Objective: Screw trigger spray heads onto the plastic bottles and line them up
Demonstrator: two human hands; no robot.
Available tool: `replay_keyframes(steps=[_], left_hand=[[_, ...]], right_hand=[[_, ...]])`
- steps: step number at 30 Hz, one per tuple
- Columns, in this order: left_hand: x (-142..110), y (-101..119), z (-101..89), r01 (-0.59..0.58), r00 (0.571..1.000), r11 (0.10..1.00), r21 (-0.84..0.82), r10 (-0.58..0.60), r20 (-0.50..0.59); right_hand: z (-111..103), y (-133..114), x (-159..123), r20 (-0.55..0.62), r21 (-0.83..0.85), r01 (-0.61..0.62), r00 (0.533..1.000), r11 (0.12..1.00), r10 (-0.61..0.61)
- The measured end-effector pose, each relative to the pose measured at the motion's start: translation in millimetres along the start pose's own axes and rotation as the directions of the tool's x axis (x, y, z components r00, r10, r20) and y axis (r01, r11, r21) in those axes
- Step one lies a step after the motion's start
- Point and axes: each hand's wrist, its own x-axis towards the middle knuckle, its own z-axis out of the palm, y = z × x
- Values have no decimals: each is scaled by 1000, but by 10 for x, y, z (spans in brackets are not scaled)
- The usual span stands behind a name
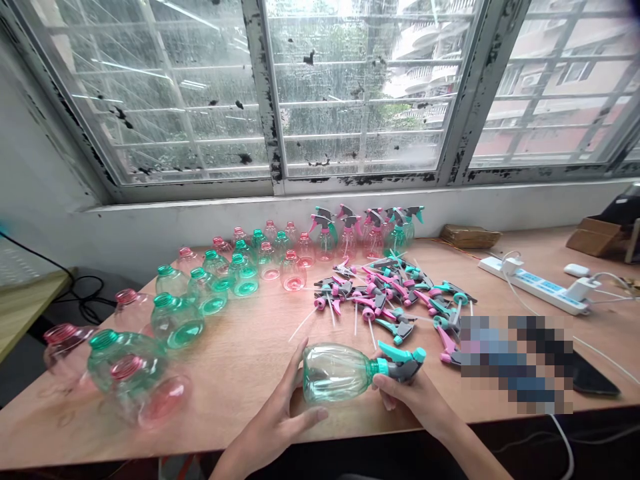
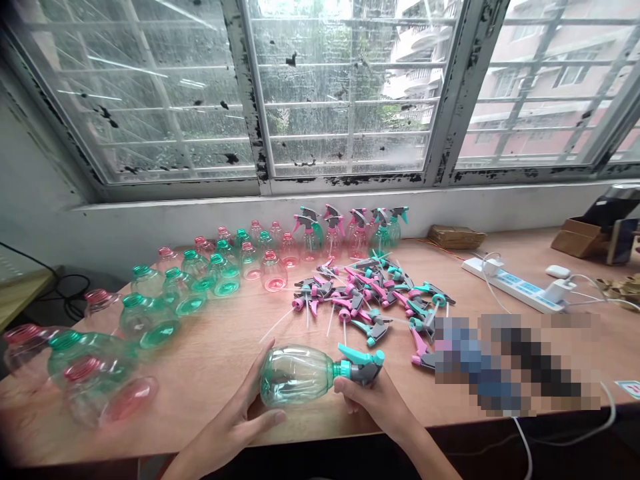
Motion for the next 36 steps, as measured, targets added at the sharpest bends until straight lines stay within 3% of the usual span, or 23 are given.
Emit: replay_keyframes(steps=[6, 16, 22, 36], left_hand=[[-2, 29, 1, 14, 1000, 998, -66, -13, 19], [-3, 28, 0, 42, 999, 999, -4, -42, 2], [4, -35, -14, -13, 1000, 1000, 3, 13, 9], [-1, -55, -21, 64, 998, 998, 20, -64, 2]], right_hand=[[-9, 4, 13, -2, 14, 5, 1000, 1000, -5], [3, 13, 14, -55, 50, 1, 998, 999, 2], [-60, 83, 4, -28, -35, -14, 1000, 999, 14], [-50, 91, 5, -3, -6, -21, 1000, 1000, 21]])
